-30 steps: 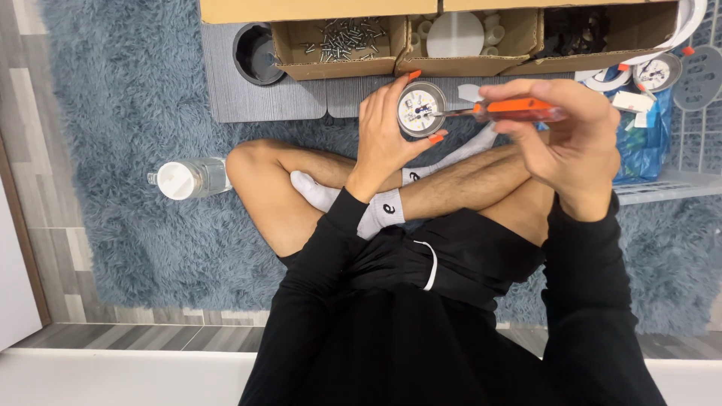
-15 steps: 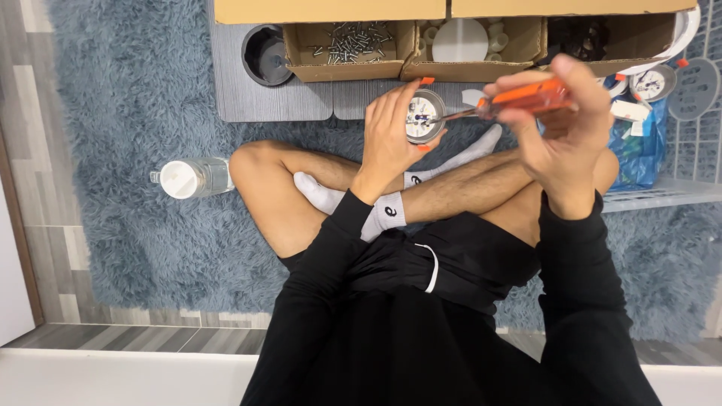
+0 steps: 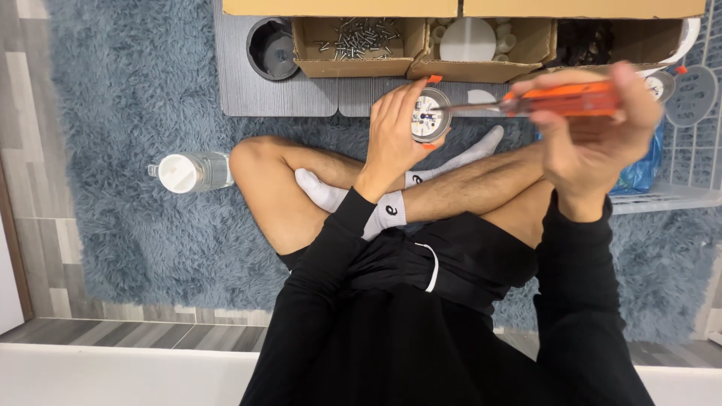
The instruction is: Assembling and inspecting LED downlight fixtures using a screwdriver
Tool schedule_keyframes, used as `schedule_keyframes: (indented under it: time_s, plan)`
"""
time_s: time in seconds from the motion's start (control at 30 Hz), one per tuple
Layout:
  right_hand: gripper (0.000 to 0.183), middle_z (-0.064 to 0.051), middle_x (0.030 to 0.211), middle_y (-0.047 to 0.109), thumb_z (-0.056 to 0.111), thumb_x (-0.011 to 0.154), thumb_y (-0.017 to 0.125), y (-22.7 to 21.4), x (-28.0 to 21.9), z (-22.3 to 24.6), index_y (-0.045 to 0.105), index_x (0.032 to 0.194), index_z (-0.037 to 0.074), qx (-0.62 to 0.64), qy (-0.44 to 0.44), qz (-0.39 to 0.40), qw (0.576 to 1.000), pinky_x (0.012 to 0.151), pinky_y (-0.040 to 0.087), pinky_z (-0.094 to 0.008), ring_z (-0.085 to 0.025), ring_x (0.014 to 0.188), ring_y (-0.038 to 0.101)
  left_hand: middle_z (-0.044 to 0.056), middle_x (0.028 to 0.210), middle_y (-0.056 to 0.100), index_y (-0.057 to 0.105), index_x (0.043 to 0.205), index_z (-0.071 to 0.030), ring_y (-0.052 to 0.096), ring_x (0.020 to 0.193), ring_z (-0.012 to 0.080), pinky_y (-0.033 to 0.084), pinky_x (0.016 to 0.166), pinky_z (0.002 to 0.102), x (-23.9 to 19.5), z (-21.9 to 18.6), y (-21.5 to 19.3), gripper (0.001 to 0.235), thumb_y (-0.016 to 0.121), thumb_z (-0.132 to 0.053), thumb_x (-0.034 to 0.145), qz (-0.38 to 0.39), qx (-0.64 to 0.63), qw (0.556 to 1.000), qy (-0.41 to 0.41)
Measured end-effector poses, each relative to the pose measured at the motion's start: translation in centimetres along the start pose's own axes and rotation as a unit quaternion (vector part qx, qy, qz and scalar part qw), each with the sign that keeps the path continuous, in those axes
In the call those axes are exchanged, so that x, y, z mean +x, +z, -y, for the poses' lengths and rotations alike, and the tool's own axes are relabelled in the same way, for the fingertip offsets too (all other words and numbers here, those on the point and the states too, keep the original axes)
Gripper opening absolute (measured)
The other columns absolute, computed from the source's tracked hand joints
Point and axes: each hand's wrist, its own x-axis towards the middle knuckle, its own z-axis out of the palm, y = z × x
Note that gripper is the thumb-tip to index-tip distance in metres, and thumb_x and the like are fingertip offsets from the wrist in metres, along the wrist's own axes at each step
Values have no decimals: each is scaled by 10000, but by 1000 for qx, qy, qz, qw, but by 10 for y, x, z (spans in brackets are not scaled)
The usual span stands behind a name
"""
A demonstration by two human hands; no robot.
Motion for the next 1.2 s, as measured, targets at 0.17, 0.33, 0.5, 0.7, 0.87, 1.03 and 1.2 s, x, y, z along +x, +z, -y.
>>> schedule_keyframes:
  time_s: [0.17,0.33,0.5,0.7,0.87,1.03,1.2]
  plan:
    - [682,-452,1285,566,-159,1186,626,5,0,3,337,1698,186,-31,34,-14,999,1056,666,-719,-588,1144,677,56,1419,699,541,1535,-109,665,1336,259,483,1150,416,0,1,1,860,946,-468,867,-2,4,1000,4]
    - [611,-451,1288,571,-103,1211,614,13,-2,1,330,1677,172,-26,57,-14,998,1076,665,-728,-591,1127,685,49,1422,698,537,1537,-115,665,1346,257,482,1148,415,0,0,-1,873,960,-449,850,2,3,1000,-3]
    - [624,-440,1280,575,-120,1205,631,14,-1,-2,341,1681,160,-30,52,-10,998,1072,673,-722,-581,1133,690,50,1434,697,532,1547,-118,658,1352,258,481,1145,415,0,0,-1,861,936,-485,881,9,5,1000,-4]
    - [608,-459,1410,575,-194,1206,585,7,8,1,309,1641,128,2,71,60,996,1080,664,-637,-592,1249,704,52,1437,693,525,1552,-110,656,1357,259,480,1159,412,-1,1,0,904,978,-444,845,10,5,1000,-4]
    - [562,-449,1304,597,-182,1166,651,12,14,3,345,1562,73,-4,67,58,996,1049,688,-654,-587,1180,724,47,1422,702,533,1545,-120,668,1331,257,481,1142,408,0,-2,0,847,926,-453,873,-1,11,1000,-1]
    - [596,-426,1253,632,-212,1175,663,21,8,3,367,1598,85,-39,47,6,998,1000,703,-647,-583,1074,751,58,1423,698,542,1530,-111,666,1331,262,488,1143,421,0,-2,1,806,889,-480,903,-5,14,1000,-4]
    - [604,-434,1258,589,-313,1155,599,14,8,6,369,1556,76,0,68,30,997,974,712,-621,-594,1101,737,64,1420,695,525,1546,-118,657,1329,264,477,1119,412,-2,-2,1,832,902,-459,888,3,11,1000,-10]
